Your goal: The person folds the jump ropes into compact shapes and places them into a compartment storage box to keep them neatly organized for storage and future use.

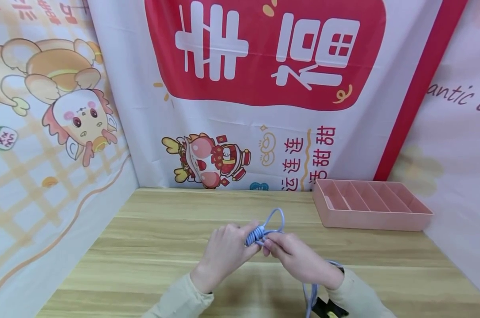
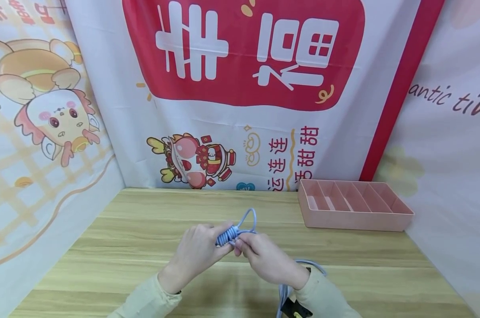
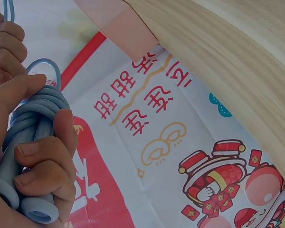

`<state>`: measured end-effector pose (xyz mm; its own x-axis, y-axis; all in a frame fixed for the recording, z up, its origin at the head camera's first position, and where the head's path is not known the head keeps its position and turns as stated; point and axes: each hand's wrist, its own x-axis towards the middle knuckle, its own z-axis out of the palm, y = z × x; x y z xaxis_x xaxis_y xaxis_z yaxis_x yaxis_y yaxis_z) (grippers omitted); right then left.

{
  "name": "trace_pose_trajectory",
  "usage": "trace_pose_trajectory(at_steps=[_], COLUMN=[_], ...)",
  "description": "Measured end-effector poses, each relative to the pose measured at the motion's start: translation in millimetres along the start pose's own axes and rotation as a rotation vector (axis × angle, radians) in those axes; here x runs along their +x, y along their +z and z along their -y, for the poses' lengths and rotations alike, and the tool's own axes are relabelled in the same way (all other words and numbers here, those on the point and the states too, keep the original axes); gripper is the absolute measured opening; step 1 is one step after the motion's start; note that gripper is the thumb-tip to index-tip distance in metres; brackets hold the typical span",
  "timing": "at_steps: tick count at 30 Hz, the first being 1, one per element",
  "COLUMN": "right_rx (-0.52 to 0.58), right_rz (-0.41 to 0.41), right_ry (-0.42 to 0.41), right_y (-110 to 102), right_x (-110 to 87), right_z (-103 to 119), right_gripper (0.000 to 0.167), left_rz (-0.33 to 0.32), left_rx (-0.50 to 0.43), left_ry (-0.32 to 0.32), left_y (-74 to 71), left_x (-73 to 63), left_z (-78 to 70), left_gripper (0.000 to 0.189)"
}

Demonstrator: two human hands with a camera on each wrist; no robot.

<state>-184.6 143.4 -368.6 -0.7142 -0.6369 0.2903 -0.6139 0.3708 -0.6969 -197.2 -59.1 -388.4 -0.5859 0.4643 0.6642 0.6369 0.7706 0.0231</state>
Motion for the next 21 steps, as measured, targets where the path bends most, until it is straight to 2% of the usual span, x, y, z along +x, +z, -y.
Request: trace_pose_trajectory(at_steps=[12,17,21], right_rx=[0.060,0.015,-0.035], right_rz=[0.004,0.018,0.016], right_ry=[0.007,0.004,-0.046], right_y=[-1.9,-2.1,-4.7], right_x=[-0.8,-0.1,-0.2], right_z=[0.7,1.0,-2.5], right_gripper=[0.024,0.024,0.021], left_rz=[-0.058,-0.074,-0.066], left_rx=[0.044,0.075,0.078], left_ry=[-0.005,0.006,0.051], left_y=[1.1,1.4,1.8], left_x=[-0.5,-1.7,-1.2], left_z=[-1.4,-1.9,0.4], left_gripper=[0.030,0.038,0.044])
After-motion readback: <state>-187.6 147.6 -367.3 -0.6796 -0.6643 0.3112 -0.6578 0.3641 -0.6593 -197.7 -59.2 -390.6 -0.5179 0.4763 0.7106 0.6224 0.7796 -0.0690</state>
